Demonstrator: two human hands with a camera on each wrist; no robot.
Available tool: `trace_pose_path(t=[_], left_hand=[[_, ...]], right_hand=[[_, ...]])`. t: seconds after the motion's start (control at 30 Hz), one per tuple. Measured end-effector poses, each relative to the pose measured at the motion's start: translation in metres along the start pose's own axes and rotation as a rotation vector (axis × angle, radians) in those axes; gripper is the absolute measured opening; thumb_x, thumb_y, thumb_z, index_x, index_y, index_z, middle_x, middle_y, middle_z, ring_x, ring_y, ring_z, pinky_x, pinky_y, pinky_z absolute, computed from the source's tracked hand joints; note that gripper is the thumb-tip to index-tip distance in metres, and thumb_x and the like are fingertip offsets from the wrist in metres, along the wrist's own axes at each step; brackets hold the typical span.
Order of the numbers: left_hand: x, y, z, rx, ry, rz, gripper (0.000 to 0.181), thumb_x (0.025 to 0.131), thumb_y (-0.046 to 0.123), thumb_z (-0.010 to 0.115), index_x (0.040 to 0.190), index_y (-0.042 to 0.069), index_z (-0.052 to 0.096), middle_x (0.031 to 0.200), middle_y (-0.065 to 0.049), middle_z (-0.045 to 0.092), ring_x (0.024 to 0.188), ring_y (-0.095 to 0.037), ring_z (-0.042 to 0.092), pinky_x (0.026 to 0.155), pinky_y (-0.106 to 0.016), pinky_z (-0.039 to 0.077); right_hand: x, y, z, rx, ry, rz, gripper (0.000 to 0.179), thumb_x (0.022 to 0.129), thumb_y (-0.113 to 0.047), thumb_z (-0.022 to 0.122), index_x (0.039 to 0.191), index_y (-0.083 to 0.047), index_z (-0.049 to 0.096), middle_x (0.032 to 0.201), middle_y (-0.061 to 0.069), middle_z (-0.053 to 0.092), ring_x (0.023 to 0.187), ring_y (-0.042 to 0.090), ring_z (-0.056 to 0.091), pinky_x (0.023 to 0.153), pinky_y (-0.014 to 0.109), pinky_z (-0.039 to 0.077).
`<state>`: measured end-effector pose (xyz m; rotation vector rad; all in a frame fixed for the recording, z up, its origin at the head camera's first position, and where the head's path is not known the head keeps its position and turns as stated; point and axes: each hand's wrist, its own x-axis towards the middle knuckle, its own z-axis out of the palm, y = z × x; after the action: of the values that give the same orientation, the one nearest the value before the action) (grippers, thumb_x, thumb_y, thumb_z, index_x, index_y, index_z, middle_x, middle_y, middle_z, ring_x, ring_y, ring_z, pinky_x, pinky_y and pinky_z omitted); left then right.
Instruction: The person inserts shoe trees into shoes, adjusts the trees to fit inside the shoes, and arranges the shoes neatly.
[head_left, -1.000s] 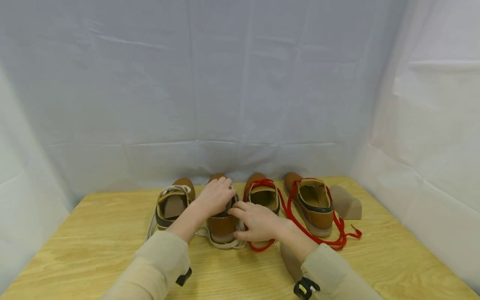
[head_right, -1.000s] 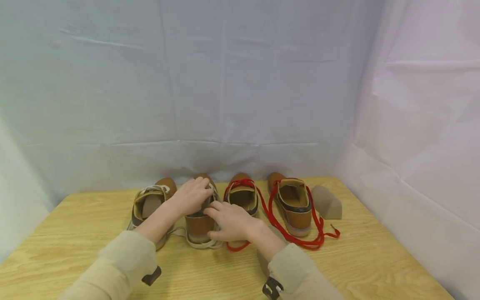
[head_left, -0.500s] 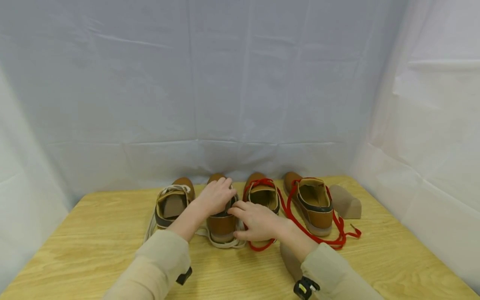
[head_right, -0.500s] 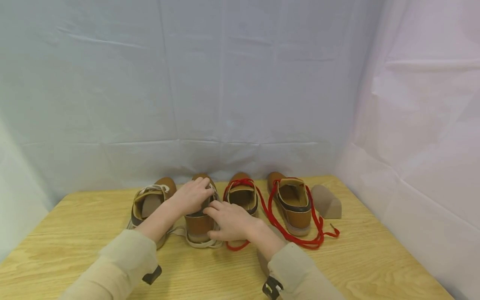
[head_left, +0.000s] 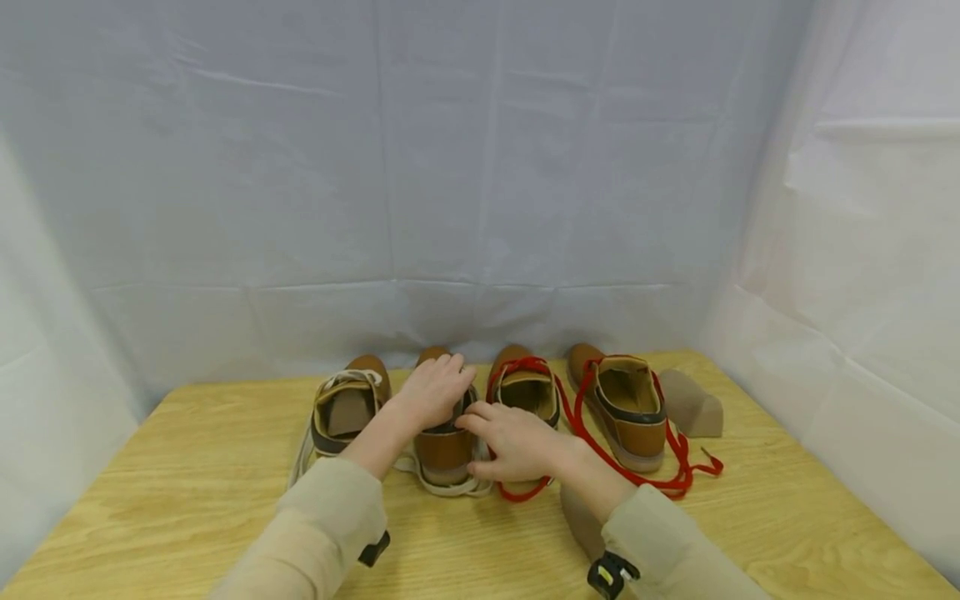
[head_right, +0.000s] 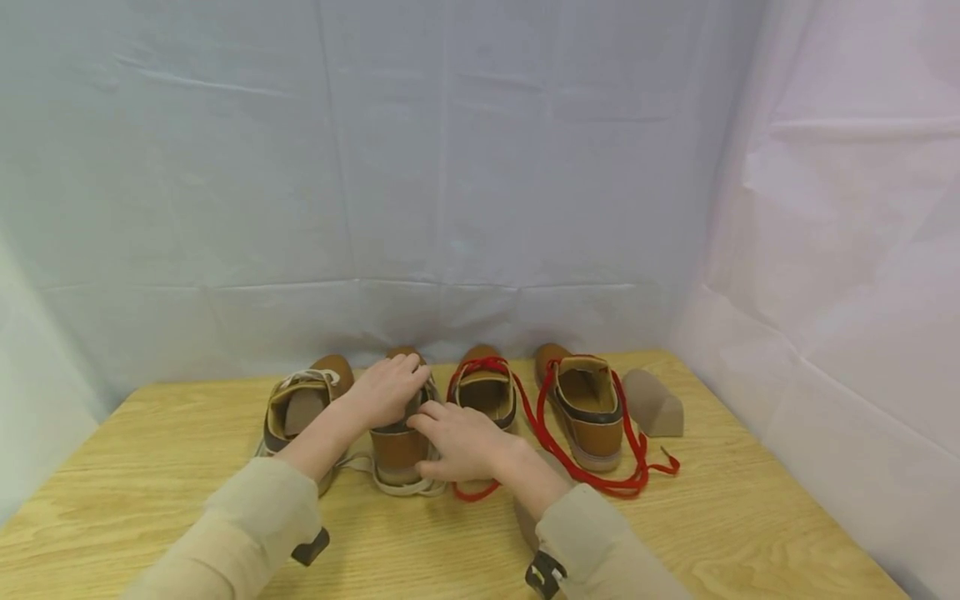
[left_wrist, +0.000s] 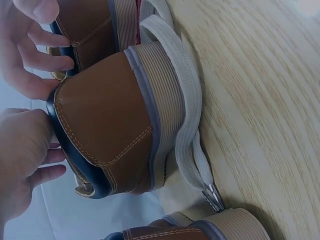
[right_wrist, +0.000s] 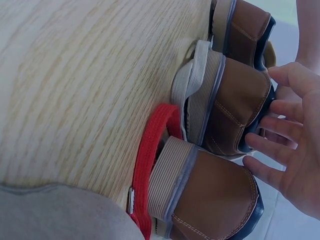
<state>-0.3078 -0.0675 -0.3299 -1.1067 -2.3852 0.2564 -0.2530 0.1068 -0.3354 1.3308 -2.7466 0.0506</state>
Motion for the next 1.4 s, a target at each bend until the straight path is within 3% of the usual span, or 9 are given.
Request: trace_pose_path(t=[0.23, 0.5, 0.63, 0.8, 0.93, 1.13, 1.27, 1.4], left_hand=[[0.001, 0.002, 0.003, 0.022, -0.033, -0.019, 0.017, 0.082, 0.013, 0.070, 0.089, 0.006, 0.056, 0.078, -0.008, 0.048, 0.067, -0.024, 0.050, 0.055, -0.033, 0.042], [0.001, 0.000, 0.001, 0.043, -0.023, -0.026, 0.015, 0.083, 0.012, 0.068, 0.089, 0.006, 0.056, 0.080, -0.010, 0.049, 0.069, -0.025, 0.051, 0.057, -0.035, 0.044], [-0.002, -0.001, -0.002, 0.018, -0.080, -0.031, 0.017, 0.083, 0.012, 0.068, 0.094, 0.005, 0.057, 0.088, -0.011, 0.052, 0.073, -0.026, 0.052, 0.061, -0.036, 0.045], [-0.003, 0.000, -0.008, -0.043, -0.118, -0.066, 0.011, 0.084, 0.010, 0.066, 0.091, 0.005, 0.060, 0.088, -0.010, 0.053, 0.075, -0.026, 0.053, 0.063, -0.037, 0.046], [-0.004, 0.000, -0.013, -0.097, -0.096, -0.072, 0.004, 0.088, 0.009, 0.061, 0.087, 0.005, 0.061, 0.084, -0.009, 0.055, 0.075, -0.026, 0.055, 0.063, -0.037, 0.046], [-0.007, 0.000, -0.013, -0.139, -0.069, -0.035, 0.011, 0.089, 0.009, 0.057, 0.078, 0.007, 0.059, 0.079, -0.007, 0.056, 0.072, -0.024, 0.057, 0.061, -0.037, 0.047], [-0.009, 0.003, -0.015, -0.132, -0.070, -0.016, 0.014, 0.088, 0.013, 0.060, 0.074, 0.009, 0.057, 0.075, -0.005, 0.055, 0.069, -0.023, 0.056, 0.062, -0.036, 0.047], [-0.008, 0.007, -0.018, -0.091, -0.028, 0.015, 0.018, 0.086, 0.017, 0.064, 0.070, 0.011, 0.056, 0.071, -0.002, 0.053, 0.067, -0.020, 0.056, 0.064, -0.035, 0.046]], right_hand=[[-0.002, -0.002, 0.000, 0.000, -0.005, -0.004, 0.052, 0.089, -0.038, 0.059, 0.131, -0.009, 0.049, 0.126, 0.004, 0.047, 0.106, 0.019, 0.051, 0.088, 0.031, 0.044], [0.004, 0.000, -0.001, -0.065, -0.023, -0.012, 0.055, 0.089, -0.041, 0.057, 0.133, -0.009, 0.047, 0.128, 0.004, 0.047, 0.107, 0.019, 0.050, 0.089, 0.029, 0.043], [0.004, -0.002, -0.002, -0.058, -0.053, -0.002, 0.056, 0.090, -0.041, 0.056, 0.134, -0.009, 0.046, 0.130, 0.004, 0.046, 0.110, 0.019, 0.049, 0.090, 0.030, 0.043], [0.004, -0.003, -0.005, -0.062, -0.060, 0.008, 0.054, 0.090, -0.041, 0.056, 0.134, -0.010, 0.047, 0.130, 0.003, 0.046, 0.111, 0.019, 0.048, 0.090, 0.030, 0.043], [0.004, -0.003, -0.009, -0.078, -0.049, 0.008, 0.052, 0.091, -0.041, 0.055, 0.132, -0.010, 0.050, 0.128, 0.004, 0.048, 0.110, 0.019, 0.048, 0.089, 0.030, 0.042], [0.001, -0.002, -0.012, -0.085, -0.073, 0.034, 0.046, 0.091, -0.040, 0.055, 0.127, -0.012, 0.054, 0.124, 0.001, 0.051, 0.110, 0.018, 0.049, 0.091, 0.031, 0.042], [-0.005, 0.002, -0.015, -0.065, -0.054, 0.039, 0.037, 0.090, -0.036, 0.057, 0.118, -0.013, 0.061, 0.117, 0.000, 0.055, 0.107, 0.019, 0.051, 0.090, 0.033, 0.042], [-0.015, 0.009, -0.020, -0.046, 0.009, 0.022, 0.021, 0.088, -0.030, 0.059, 0.100, -0.014, 0.067, 0.099, -0.002, 0.058, 0.092, 0.017, 0.054, 0.081, 0.031, 0.045]])
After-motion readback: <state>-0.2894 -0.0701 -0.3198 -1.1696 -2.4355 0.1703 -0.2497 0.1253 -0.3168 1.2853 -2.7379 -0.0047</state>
